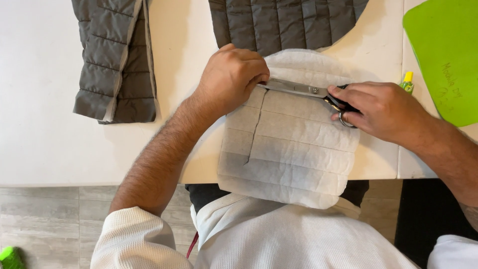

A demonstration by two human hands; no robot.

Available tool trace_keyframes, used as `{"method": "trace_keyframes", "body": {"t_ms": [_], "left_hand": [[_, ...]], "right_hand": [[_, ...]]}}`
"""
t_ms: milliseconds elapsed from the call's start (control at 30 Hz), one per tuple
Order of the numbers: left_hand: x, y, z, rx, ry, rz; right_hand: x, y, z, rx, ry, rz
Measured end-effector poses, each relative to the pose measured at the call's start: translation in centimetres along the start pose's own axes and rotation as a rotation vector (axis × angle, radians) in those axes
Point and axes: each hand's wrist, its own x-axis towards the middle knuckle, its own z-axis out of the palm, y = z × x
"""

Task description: Cutting and trimming quilted fabric pieces using scissors on a workshop table.

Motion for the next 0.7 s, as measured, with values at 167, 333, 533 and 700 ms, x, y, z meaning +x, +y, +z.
{"method": "trace_keyframes", "body": {"t_ms": [167, 333, 533, 700], "left_hand": [[0.0, 0.1, -0.1, 0.001, -0.011, -0.007], [0.0, 0.1, 0.0, 0.011, -0.021, -0.012], [0.0, 0.2, -0.3, 0.022, -0.014, -0.007], [-0.1, 0.2, -3.7, 0.000, 0.297, -0.077]], "right_hand": [[0.8, -0.9, -0.8, 0.016, 0.018, -0.020], [1.0, -1.0, -0.6, 0.009, 0.016, -0.009], [0.7, -0.5, 0.2, -0.032, 0.015, -0.015], [0.6, -0.3, -0.7, 0.024, 0.097, -0.015]]}}
